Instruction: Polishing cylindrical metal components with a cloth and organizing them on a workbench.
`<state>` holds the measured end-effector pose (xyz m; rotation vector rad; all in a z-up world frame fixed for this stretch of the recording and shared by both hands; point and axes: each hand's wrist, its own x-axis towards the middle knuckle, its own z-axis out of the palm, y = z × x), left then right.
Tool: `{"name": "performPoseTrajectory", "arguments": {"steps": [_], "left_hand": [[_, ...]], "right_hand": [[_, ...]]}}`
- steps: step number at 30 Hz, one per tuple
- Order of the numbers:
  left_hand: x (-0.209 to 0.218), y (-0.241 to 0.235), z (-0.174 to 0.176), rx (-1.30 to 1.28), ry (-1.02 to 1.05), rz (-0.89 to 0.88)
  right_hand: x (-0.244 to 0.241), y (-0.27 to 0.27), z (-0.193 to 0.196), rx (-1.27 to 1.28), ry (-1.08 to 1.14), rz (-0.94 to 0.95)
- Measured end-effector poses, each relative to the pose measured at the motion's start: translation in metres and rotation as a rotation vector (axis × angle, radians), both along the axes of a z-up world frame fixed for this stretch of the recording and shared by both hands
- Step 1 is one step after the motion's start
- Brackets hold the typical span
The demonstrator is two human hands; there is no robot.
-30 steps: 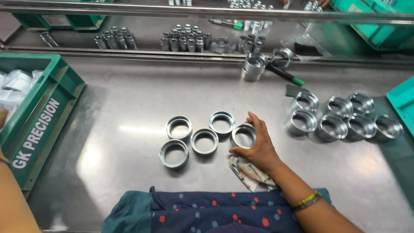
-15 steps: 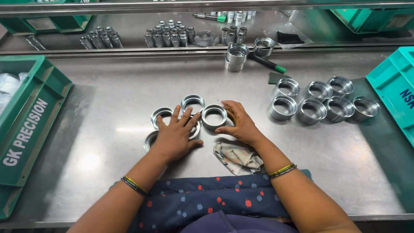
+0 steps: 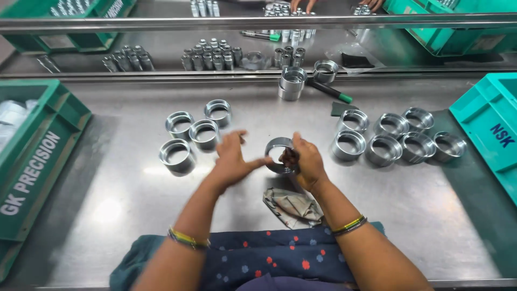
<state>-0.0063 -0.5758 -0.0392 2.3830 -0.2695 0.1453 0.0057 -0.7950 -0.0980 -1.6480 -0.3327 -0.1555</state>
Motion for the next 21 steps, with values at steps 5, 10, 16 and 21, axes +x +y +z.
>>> {"name": "performPoseTrajectory", "arguments": {"steps": [5,10,16,21], "left_hand": [[-0.046,-0.042,0.000,-0.328,0.241,-0.204],[-0.032,-0.043,-0.037,-0.543,-0.109,-0.231],[-0.032,-0.029,-0.040,-0.422,-0.188,-0.093],[-0.037,-0.035,-0.029,-0.442,-0.079,-0.086]], "right_hand": [[0.003,-0.007,0.002,0.887,0.479,0.388],[-0.014,0.018,0.041,0.746,0.596,0.189],[-0.013,0.022,0.027,0.743,0.785,0.536],[-0.028,0.023,0.046,0.646,0.708,0.451]]}}
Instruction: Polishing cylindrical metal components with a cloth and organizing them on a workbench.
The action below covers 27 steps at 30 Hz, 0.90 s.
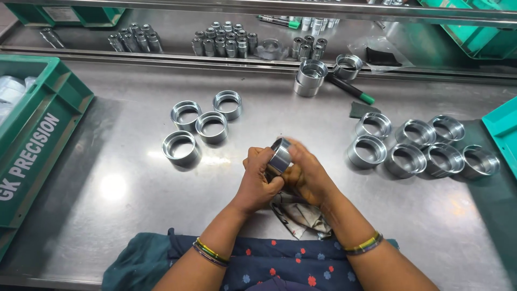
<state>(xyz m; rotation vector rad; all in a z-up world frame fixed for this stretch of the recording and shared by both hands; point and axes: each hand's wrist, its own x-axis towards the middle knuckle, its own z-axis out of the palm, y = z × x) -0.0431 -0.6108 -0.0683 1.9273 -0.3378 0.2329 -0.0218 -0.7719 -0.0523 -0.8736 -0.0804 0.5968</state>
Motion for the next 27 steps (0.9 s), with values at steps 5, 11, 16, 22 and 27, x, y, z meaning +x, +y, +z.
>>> {"name": "performPoseTrajectory", "arguments": {"steps": [5,11,16,22,27], "left_hand": [[-0.001,0.003,-0.010,0.030,0.037,0.028],[0.005,0.003,-0.018,-0.080,-0.011,0.010],[0.004,0.006,-0.014,-0.077,-0.004,0.017],[0.000,0.007,0.010,-0.049,0.018,-0.044],[0.003,0.003,-0.012,-0.016,-0.027,-0.036]], "right_hand": [[-0.004,0.005,0.002,-0.516,-0.726,-0.196],[0.002,-0.001,-0.016,0.265,0.212,-0.006],[-0.008,0.008,0.004,-0.281,-0.423,-0.178],[-0.005,0.005,0.008,-0.139,-0.030,-0.100],[0.002,0.005,0.002,-0.229,-0.164,-0.102]]}}
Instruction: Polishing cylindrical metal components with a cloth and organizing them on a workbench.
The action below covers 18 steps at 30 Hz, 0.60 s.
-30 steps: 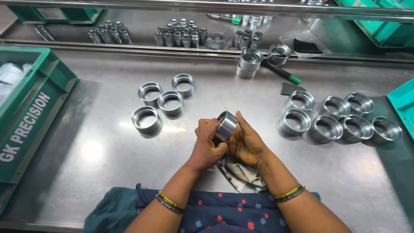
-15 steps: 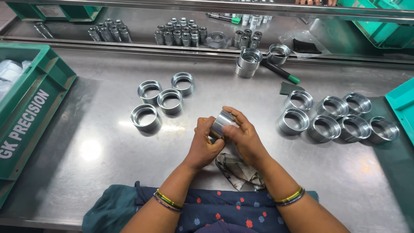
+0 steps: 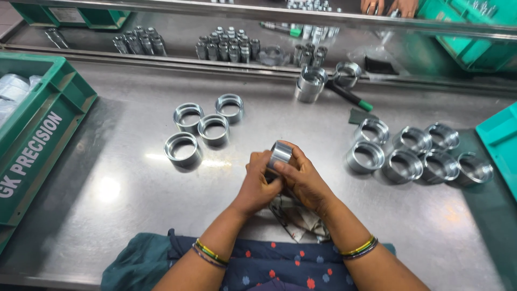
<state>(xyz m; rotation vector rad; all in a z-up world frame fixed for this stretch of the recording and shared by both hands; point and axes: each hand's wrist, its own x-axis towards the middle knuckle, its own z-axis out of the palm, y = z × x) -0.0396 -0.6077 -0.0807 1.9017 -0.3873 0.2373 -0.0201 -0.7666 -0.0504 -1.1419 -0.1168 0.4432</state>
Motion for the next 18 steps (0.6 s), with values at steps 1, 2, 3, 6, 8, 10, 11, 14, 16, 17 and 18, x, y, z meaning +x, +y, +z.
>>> {"name": "performPoseTrajectory", "arguments": {"steps": [1,2,3,6,8,10,11,14,16,17,18], "left_hand": [[0.001,-0.001,0.000,0.042,-0.016,0.017],[0.003,-0.002,0.002,0.039,-0.029,0.027],[0.005,-0.002,0.004,0.091,-0.043,0.097],[0.004,0.004,0.006,0.135,-0.050,0.274],[0.005,0.006,0.010,0.124,-0.054,0.368],[0.006,0.006,0.012,0.118,-0.068,0.418],[0.005,0.004,0.013,0.112,-0.068,0.428],[0.002,0.003,0.017,0.107,-0.125,0.427],[-0.003,0.002,0.021,0.100,-0.168,0.402],[-0.004,0.001,0.019,0.098,-0.159,0.403],[-0.003,0.001,0.018,0.086,-0.153,0.406]], "right_hand": [[0.005,0.002,0.003,-0.111,-0.078,-0.029],[0.025,-0.006,-0.001,-0.114,-0.092,-0.020],[0.045,-0.013,-0.005,-0.527,-0.309,-0.028],[0.086,-0.004,0.019,-1.339,-0.581,0.071],[0.111,0.009,0.035,-1.742,-0.633,0.163],[0.138,0.021,0.036,-1.736,-0.742,0.044],[0.144,0.033,0.030,-1.738,-0.753,0.051],[0.167,0.071,0.004,-1.539,-1.371,-0.526],[0.185,0.093,-0.028,-1.237,-1.509,-0.208],[0.178,0.095,-0.034,-1.238,-1.503,-0.199],[0.173,0.099,-0.037,-1.224,-1.515,-0.139]]}}
